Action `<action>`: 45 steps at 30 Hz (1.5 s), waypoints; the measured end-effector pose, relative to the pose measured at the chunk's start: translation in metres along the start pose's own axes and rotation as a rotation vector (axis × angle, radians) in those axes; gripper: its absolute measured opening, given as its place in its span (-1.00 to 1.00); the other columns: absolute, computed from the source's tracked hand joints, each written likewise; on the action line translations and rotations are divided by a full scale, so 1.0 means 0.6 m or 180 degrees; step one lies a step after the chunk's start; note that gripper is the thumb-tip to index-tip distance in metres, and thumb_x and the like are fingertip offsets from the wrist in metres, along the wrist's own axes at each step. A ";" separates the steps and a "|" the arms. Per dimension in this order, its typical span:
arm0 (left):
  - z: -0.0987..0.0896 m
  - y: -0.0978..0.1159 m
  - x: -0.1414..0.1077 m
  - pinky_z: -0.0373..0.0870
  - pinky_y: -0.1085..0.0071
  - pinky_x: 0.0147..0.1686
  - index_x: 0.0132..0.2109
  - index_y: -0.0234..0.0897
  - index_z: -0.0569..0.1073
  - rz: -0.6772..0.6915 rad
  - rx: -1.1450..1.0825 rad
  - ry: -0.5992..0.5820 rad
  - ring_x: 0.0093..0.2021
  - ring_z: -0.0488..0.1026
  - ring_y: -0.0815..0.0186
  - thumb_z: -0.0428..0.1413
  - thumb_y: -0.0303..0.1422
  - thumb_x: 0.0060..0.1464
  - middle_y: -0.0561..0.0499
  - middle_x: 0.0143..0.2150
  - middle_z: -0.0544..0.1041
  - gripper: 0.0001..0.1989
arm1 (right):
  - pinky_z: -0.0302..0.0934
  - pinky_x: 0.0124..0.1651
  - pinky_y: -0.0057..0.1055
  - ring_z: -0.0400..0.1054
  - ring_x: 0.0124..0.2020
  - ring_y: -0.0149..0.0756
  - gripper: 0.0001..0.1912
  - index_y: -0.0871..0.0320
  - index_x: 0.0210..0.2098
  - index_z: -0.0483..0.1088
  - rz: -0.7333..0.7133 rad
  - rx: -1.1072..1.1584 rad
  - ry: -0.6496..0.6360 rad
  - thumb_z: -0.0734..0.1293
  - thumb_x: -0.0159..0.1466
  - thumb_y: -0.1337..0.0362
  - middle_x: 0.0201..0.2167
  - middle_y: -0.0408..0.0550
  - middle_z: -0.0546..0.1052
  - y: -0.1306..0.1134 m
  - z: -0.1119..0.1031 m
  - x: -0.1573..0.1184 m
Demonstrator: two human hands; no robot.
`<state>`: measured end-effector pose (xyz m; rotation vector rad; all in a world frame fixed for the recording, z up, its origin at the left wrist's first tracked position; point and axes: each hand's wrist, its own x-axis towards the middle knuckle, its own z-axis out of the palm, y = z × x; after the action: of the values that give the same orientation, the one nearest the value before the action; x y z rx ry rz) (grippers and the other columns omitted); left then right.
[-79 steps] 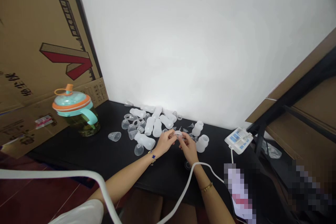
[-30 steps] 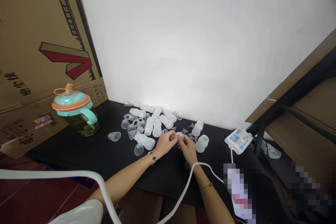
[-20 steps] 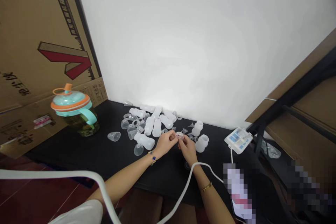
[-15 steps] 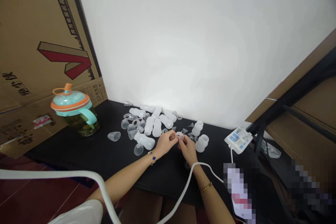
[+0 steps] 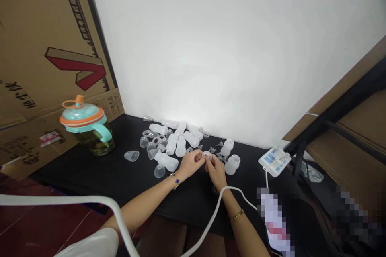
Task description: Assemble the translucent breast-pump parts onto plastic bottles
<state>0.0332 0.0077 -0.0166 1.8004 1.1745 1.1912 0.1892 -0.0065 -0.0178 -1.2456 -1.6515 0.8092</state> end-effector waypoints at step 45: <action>-0.006 -0.008 0.001 0.02 0.43 -0.49 -0.56 -0.26 0.18 0.0175 0.0161 0.0112 -0.56 0.13 0.43 0.06 -0.29 0.15 0.16 -0.62 0.19 -0.65 | 0.16 -0.38 -0.43 0.36 -0.53 -0.29 -0.71 0.06 -0.31 0.31 -0.0119 -0.0516 -0.0323 0.11 0.44 0.07 -0.57 -0.22 0.45 -0.005 -0.003 -0.003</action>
<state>0.0281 0.0102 -0.0192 1.8671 1.1918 1.2393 0.1898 -0.0092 -0.0153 -1.2984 -1.8474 0.7379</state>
